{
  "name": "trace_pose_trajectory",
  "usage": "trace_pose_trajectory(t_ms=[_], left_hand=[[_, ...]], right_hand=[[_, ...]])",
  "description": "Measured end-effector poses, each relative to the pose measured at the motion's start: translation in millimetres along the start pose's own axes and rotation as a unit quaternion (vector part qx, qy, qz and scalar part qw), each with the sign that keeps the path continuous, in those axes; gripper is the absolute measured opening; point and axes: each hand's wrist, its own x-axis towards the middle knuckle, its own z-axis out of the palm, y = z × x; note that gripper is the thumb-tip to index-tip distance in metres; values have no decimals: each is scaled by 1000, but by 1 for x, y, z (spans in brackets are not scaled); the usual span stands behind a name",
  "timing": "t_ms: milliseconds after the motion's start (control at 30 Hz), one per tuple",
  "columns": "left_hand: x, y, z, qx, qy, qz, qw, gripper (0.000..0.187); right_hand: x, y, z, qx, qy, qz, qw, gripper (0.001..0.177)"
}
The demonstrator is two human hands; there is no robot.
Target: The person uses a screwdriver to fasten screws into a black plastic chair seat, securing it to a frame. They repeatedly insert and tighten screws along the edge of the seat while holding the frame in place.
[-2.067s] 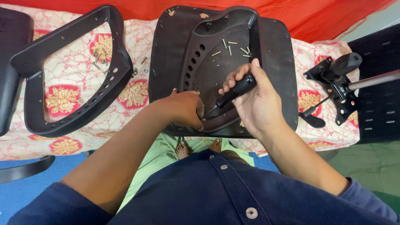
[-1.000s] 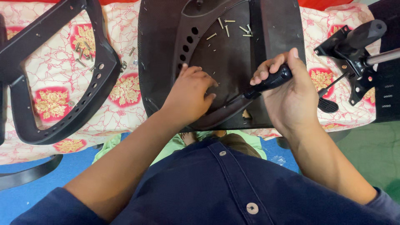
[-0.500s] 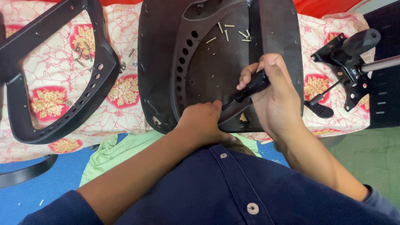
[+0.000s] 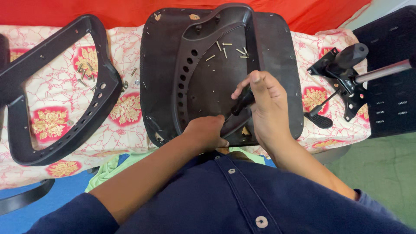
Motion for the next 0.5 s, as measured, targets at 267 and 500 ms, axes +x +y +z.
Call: trace_pose_trajectory(t_ms=[267, 500], left_hand=[[-1, -1, -2, -24, -21, -1, 999, 57], [1, 0, -3, -24, -21, -1, 999, 61]], right_hand=[[21, 3, -24, 49, -79, 55, 994, 40], [26, 2, -31, 96, -138, 69, 983, 21]])
